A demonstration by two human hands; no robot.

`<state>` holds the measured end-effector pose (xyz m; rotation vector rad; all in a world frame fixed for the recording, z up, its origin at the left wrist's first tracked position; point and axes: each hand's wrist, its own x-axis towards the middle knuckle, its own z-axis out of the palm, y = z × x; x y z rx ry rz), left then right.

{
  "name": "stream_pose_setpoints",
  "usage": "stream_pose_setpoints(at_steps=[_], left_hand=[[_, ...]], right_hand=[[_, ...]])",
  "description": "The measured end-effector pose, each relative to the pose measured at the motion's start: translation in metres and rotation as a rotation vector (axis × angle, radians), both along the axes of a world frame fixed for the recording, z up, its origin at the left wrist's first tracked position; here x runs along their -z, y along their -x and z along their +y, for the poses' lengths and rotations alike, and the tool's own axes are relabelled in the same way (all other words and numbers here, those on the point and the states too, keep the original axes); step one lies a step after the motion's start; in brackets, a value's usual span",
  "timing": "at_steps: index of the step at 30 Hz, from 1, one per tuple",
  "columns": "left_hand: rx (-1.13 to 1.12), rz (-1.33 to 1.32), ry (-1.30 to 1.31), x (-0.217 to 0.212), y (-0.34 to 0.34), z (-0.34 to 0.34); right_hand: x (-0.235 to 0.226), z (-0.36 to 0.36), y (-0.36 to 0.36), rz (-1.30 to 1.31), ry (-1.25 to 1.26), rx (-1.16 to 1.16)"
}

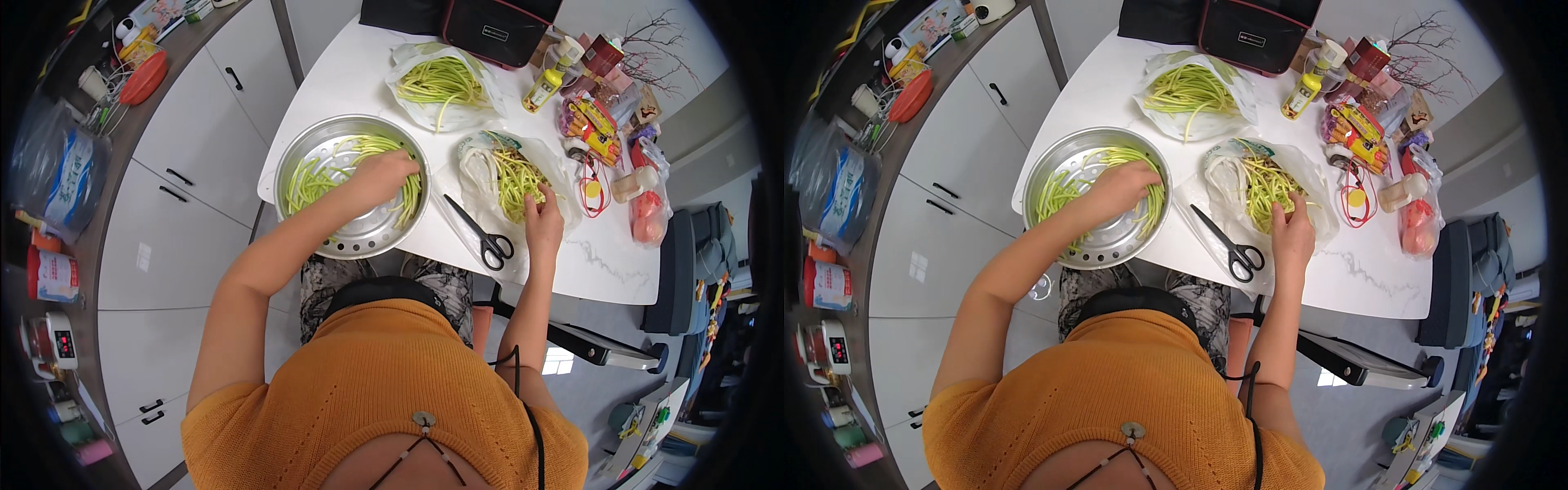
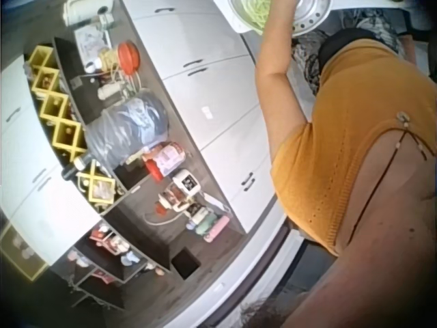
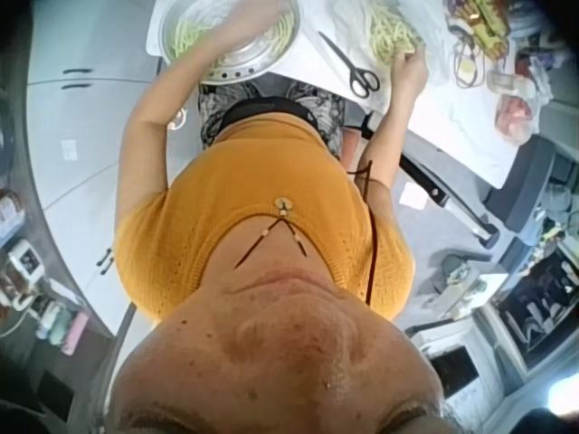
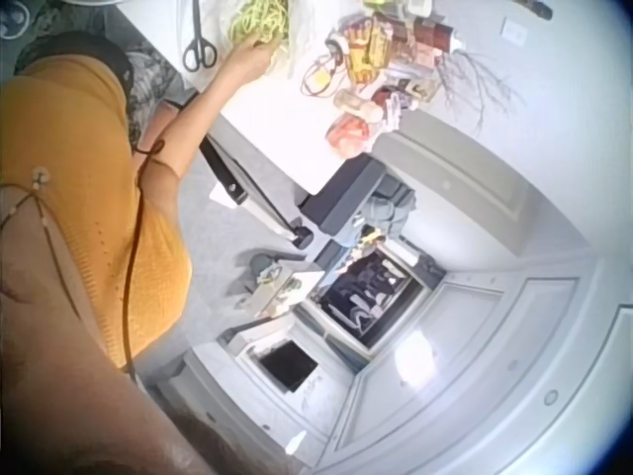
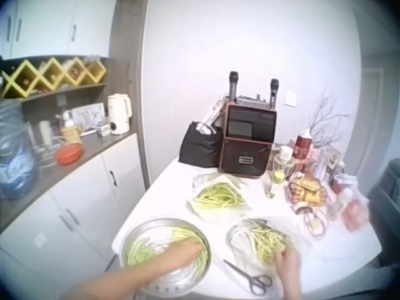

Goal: The person picks up green long beans, breaks off their ends by hand, and places the trimmed beans into a metal steamer tray.

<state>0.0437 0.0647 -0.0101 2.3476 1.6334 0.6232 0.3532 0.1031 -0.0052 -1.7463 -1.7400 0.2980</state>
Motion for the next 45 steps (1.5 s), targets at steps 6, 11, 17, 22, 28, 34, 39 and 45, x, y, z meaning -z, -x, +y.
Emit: stream_pose_setpoints(at_steps=[6,11,17,22,28,34,39,45], left_hand=[[0.081,0.15,-0.128,0.005,0.001,0.004],[0.11,0.154,-0.188,0.006,0.002,0.009],[0.011,0.099,-0.324,-0.021,0.01,0.001],[-0.09,-0.017,-0.397,-0.041,0.008,-0.013],[-0.023,-0.238,-0.424,-0.072,-0.012,-0.042],[0.083,-0.235,-0.482,-0.08,-0.018,-0.043],[0.061,-0.344,-0.417,-0.08,-0.025,-0.044],[-0.083,-0.581,-0.325,-0.069,-0.028,-0.048]], right_hand=[[0.002,-0.004,0.005,-0.065,0.062,-0.07],[0.0,-0.007,0.012,0.004,0.074,-0.144],[-0.001,-0.011,0.017,0.155,0.046,-0.224],[-0.015,-0.02,0.033,0.414,0.074,-0.368],[-0.059,-0.038,0.06,0.67,0.276,-0.627],[-0.06,-0.035,0.071,0.662,0.398,-0.827],[-0.066,-0.042,0.076,0.811,0.664,-0.783],[-0.056,-0.041,0.072,1.091,0.647,-0.845]])
